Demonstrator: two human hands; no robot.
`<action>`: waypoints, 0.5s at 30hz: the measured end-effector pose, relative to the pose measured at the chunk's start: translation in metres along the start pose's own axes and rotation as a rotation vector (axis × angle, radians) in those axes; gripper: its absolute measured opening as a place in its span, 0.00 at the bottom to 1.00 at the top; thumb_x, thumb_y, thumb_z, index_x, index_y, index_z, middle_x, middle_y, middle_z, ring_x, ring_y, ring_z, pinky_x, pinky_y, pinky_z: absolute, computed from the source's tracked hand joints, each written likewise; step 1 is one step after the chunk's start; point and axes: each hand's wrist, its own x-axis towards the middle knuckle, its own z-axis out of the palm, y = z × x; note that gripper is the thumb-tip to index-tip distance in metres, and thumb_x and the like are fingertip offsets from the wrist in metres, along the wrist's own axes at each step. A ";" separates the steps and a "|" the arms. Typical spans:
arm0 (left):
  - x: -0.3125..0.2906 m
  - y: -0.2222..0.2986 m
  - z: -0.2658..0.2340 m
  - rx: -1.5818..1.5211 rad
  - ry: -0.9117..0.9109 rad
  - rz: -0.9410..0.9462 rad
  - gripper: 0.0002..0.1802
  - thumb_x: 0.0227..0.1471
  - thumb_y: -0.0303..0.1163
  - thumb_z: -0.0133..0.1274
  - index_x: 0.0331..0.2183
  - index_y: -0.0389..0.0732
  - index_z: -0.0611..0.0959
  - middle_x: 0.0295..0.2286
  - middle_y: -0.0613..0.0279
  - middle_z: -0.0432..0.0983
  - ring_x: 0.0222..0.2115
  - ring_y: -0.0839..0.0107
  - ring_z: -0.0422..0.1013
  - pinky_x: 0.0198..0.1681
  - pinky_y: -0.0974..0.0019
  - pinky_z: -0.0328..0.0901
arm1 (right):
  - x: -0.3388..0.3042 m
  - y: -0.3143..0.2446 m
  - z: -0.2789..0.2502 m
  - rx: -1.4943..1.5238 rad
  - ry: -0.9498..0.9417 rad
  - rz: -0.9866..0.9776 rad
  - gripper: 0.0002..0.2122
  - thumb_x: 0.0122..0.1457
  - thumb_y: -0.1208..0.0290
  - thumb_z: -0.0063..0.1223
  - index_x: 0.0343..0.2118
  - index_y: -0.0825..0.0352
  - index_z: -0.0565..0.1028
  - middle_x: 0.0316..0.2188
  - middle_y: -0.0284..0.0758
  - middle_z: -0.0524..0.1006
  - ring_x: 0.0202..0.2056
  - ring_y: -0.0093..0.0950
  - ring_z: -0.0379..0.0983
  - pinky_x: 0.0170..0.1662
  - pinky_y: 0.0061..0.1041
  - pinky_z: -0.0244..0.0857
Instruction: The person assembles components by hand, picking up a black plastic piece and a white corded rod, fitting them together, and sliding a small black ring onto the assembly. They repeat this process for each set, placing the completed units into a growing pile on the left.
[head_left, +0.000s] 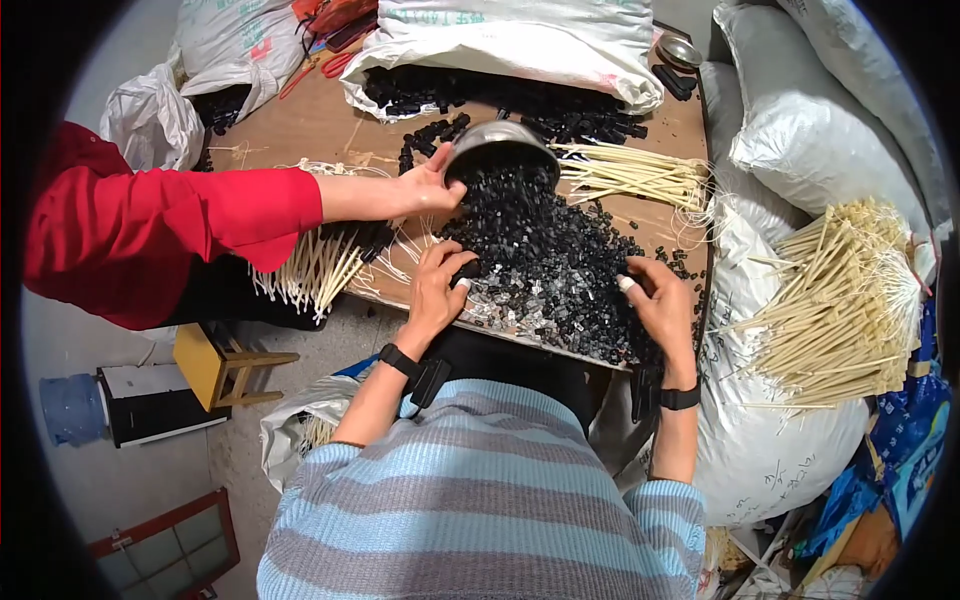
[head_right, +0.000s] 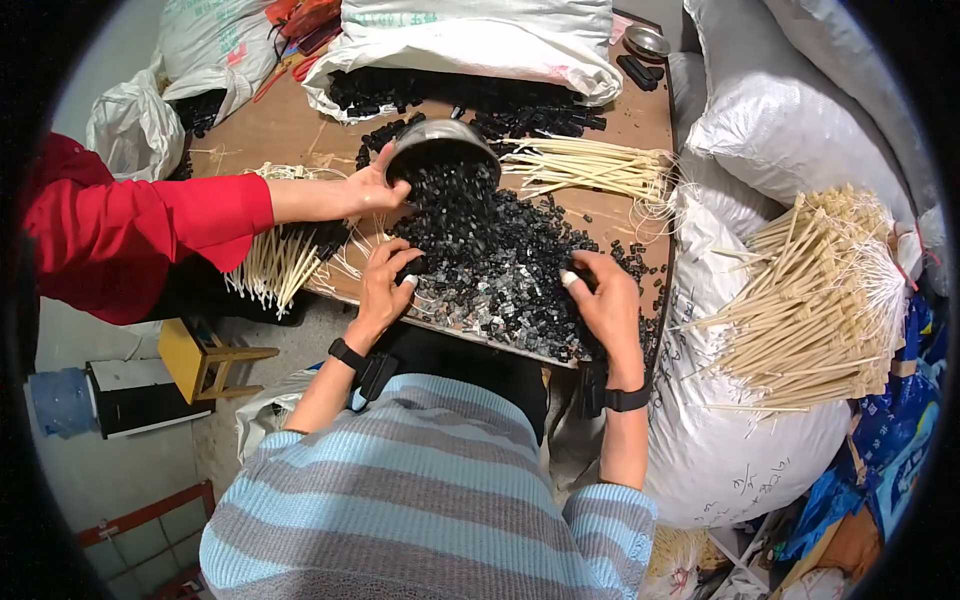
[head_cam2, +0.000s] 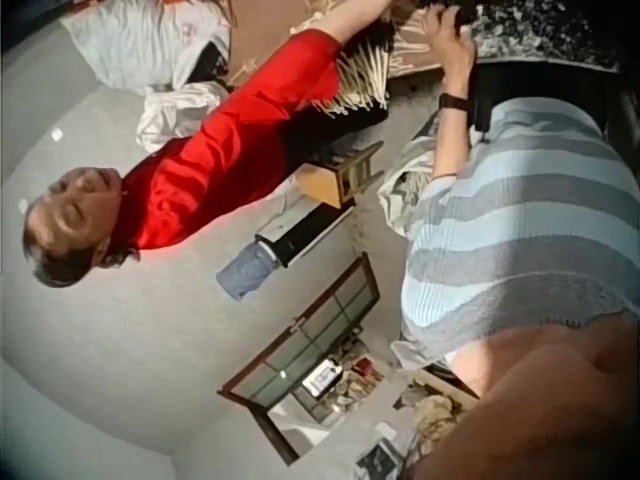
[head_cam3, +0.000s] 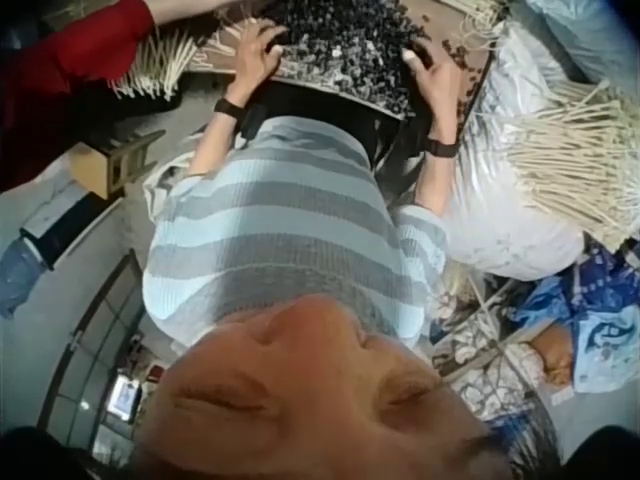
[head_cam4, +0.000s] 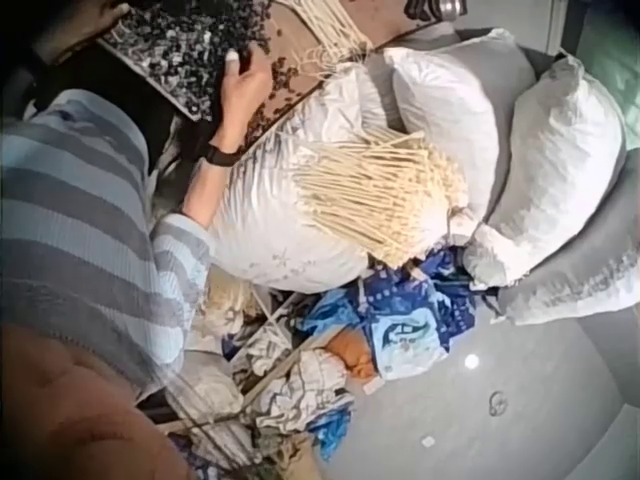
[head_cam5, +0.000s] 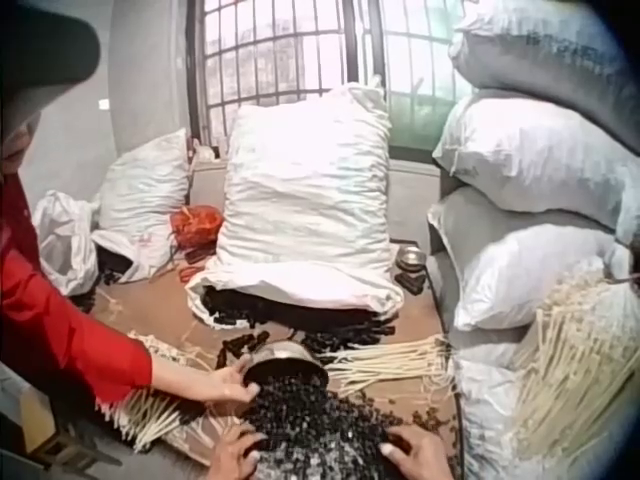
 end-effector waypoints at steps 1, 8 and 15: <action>0.000 0.002 -0.001 -0.023 0.008 -0.023 0.24 0.33 0.19 0.53 0.39 0.40 0.81 0.43 0.52 0.71 0.45 0.52 0.67 0.50 0.56 0.62 | -0.002 -0.001 0.004 -0.003 -0.008 -0.005 0.14 0.50 0.73 0.61 0.41 0.69 0.77 0.29 0.33 0.77 0.25 0.18 0.66 0.30 0.19 0.62; 0.003 0.008 -0.007 0.022 0.173 0.022 0.20 0.37 0.19 0.50 0.38 0.36 0.77 0.45 0.52 0.69 0.48 0.54 0.64 0.52 0.57 0.58 | 0.012 -0.007 0.020 0.011 -0.071 0.070 0.14 0.49 0.70 0.61 0.40 0.67 0.77 0.31 0.38 0.78 0.28 0.32 0.74 0.34 0.27 0.67; 0.032 0.005 0.001 -0.080 -0.003 -0.045 0.20 0.40 0.24 0.50 0.40 0.39 0.77 0.56 0.49 0.61 0.57 0.47 0.54 0.61 0.50 0.48 | 0.058 0.016 -0.014 -0.194 -0.047 0.059 0.16 0.48 0.71 0.60 0.42 0.67 0.77 0.26 0.37 0.77 0.23 0.27 0.71 0.29 0.27 0.65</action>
